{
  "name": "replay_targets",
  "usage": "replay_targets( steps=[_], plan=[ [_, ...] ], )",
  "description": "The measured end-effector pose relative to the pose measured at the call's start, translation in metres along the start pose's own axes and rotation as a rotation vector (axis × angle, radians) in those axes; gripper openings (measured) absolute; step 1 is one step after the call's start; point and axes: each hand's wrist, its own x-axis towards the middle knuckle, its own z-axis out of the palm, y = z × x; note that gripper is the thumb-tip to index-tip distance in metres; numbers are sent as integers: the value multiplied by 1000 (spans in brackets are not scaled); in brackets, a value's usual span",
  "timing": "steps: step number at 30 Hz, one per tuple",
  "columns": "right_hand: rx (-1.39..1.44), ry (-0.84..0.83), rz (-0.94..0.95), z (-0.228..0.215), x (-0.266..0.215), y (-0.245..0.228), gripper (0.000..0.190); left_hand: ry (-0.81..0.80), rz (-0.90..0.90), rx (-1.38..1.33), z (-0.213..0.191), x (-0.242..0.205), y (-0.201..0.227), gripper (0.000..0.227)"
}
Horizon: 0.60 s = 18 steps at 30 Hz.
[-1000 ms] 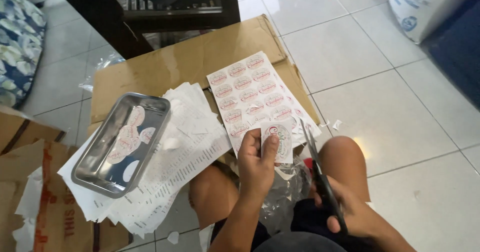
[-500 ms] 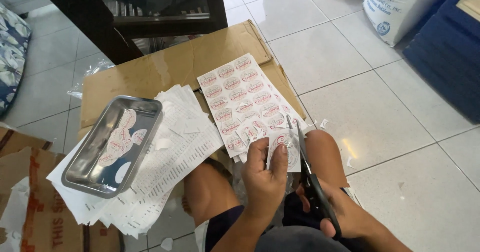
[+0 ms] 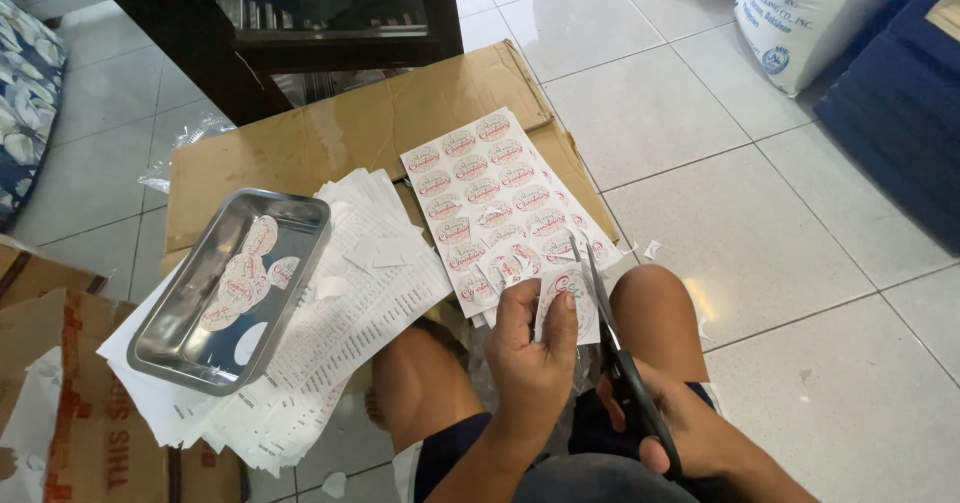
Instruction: The person sits on the floor and uses scissors to cut circular stickers from printed sheets. They place the cut stickers into a metal tray and continue cutting more stickers from the remaining sheets.
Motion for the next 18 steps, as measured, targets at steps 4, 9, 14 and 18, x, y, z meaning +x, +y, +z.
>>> replay_targets(
  steps=[4, 9, 14, 18],
  plan=[
    [30, 2, -37, -2, 5, 5, 95, -18, -77, -33, 2, 4, -6, 24],
    [15, -21, -41, -8, 11, 16, 92, -61, -200, -110, 0, 7, -17, 27],
    [40, -31, -29, -7, 16, 22, 96, -38, -193, -91, 0, 10, -19, 26],
    [30, -36, -22, -7, 20, 18, 96, -18, -134, -100, 0, 13, -17, 20]
  ],
)
